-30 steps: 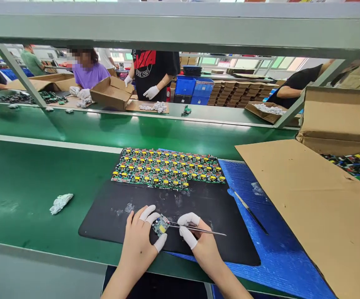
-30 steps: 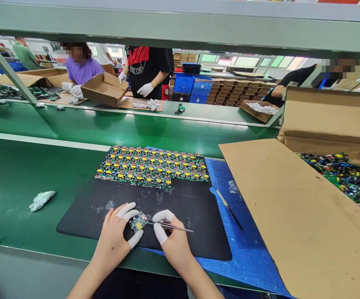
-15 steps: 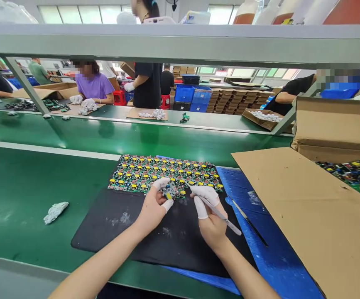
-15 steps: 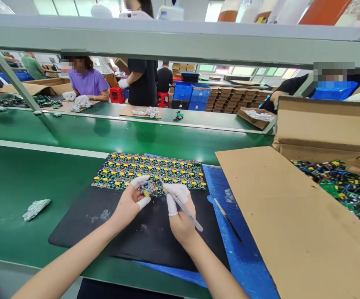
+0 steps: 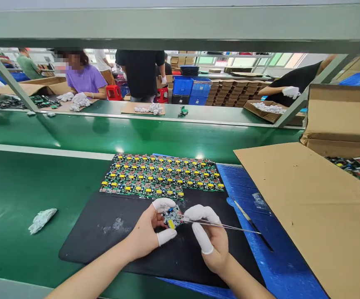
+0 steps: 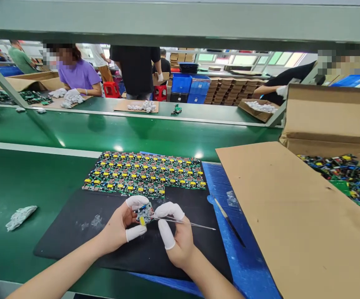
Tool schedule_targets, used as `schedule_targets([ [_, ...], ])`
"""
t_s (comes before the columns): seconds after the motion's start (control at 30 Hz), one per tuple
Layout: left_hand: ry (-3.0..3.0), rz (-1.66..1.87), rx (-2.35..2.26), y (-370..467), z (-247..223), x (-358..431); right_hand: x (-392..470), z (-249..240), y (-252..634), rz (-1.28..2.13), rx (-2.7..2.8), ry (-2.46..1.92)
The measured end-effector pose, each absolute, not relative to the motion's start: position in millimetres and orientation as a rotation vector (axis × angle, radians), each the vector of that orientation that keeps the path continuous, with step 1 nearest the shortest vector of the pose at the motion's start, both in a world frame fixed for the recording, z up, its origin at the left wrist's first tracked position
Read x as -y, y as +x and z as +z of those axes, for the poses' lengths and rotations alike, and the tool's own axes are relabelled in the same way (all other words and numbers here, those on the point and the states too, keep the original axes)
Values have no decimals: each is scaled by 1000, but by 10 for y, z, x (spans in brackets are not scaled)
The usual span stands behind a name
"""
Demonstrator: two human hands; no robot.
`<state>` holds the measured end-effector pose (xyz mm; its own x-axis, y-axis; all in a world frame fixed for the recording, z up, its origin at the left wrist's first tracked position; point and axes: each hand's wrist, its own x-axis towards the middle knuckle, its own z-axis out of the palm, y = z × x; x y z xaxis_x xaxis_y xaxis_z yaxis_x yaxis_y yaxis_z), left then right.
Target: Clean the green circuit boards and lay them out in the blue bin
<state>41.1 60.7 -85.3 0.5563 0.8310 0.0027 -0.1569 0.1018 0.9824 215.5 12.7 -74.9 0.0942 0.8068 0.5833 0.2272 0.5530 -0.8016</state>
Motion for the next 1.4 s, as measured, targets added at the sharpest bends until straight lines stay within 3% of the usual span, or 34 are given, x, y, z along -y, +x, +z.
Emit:
schedule_targets([
  [0.7,1324,898,-689,378,-812,-576,-101,-747,2208,319,1536,-980],
  [0.97,1269,1079,-801,357,-821,-648,-318,-725,2325,-325,1909,-1311],
  [1.4,871,978,-621,360,-733,-727,13,-812,2434,-529,2103,-1470],
])
